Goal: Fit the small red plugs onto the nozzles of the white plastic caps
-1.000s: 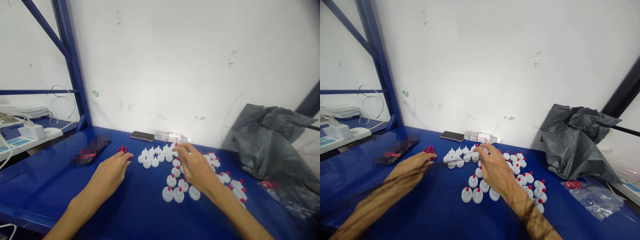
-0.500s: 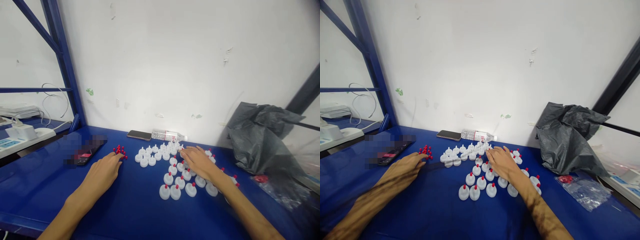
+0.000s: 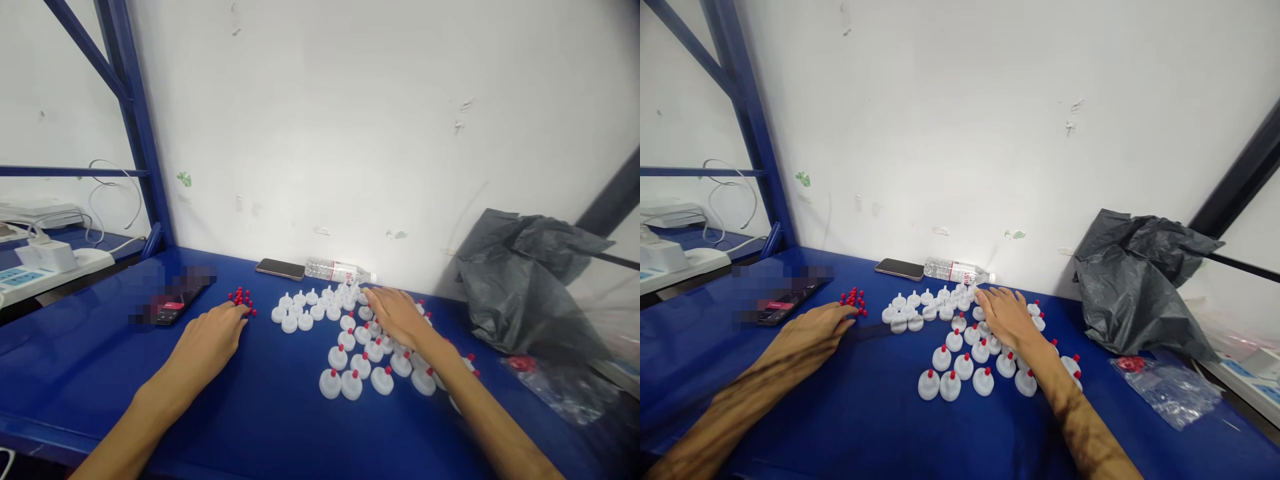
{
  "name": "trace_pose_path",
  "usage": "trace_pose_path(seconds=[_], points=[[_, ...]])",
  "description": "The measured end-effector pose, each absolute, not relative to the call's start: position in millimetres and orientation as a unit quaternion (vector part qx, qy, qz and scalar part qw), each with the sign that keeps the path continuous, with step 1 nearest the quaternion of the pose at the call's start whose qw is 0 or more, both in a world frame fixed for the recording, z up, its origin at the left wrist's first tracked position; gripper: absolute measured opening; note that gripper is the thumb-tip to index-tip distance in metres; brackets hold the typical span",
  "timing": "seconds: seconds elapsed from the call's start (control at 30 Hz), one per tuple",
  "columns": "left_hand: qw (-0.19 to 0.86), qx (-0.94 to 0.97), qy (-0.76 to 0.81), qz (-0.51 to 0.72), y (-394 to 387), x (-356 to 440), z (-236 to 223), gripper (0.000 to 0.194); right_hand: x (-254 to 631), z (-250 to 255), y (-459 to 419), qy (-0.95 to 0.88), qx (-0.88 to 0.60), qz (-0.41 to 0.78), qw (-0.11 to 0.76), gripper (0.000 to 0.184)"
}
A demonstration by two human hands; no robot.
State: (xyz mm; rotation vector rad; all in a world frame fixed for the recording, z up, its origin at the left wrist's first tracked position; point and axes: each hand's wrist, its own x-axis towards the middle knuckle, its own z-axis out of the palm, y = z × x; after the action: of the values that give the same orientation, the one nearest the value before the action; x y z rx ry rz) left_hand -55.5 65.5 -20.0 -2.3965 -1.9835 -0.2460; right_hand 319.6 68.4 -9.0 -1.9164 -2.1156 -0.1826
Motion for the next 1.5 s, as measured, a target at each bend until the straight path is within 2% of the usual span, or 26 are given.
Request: trace_pose_path(seconds=[0.17,0.3,0.5,0.63,0.73,0.87,0.93,1.1,1.2,1.5], points=[[0.025,-0.768,-0.632,-0.098,67,-56,-25,0.034,318,-9,73,-0.728,-0.676,0.01,0.112,0.071],[0.03,-0.766,-0.635,-0.095,69,-58,-28,0.035,317,-7,71,-0.741,-0.658,0.01,0.135,0.071],[0.025,-0.768,-0.635,-0.082,69,-60,-27,0.035,310,3,62,-0.765,-0.6,-0.068,0.224,0.053],[0.011,-0.77,-0.632,-0.083,64,-57,-20,0.026,288,6,48,-0.801,-0.493,-0.147,0.306,0.032],[0.005,-0.777,-0.623,-0.089,59,-54,-14,0.018,264,3,35,-0.832,-0.408,-0.176,0.332,0.021],[0.002,-0.781,-0.614,-0.114,55,-50,-8,0.017,237,-2,20,-0.872,-0.332,-0.15,0.327,0.017],[-0.038,-0.78,-0.604,-0.16,53,-46,-4,0.016,229,-4,15,-0.885,-0.31,-0.126,0.323,0.018],[-0.236,-0.749,-0.512,-0.348,37,-27,7,0.028,226,-7,12,-0.885,-0.3,-0.088,0.346,0.019],[-0.318,-0.727,-0.464,-0.393,24,-13,9,0.03,226,-6,11,-0.884,-0.29,-0.081,0.357,0.017],[-0.368,-0.716,-0.425,-0.414,16,-4,4,0.027,225,-1,6,-0.875,-0.295,-0.116,0.366,0.013]])
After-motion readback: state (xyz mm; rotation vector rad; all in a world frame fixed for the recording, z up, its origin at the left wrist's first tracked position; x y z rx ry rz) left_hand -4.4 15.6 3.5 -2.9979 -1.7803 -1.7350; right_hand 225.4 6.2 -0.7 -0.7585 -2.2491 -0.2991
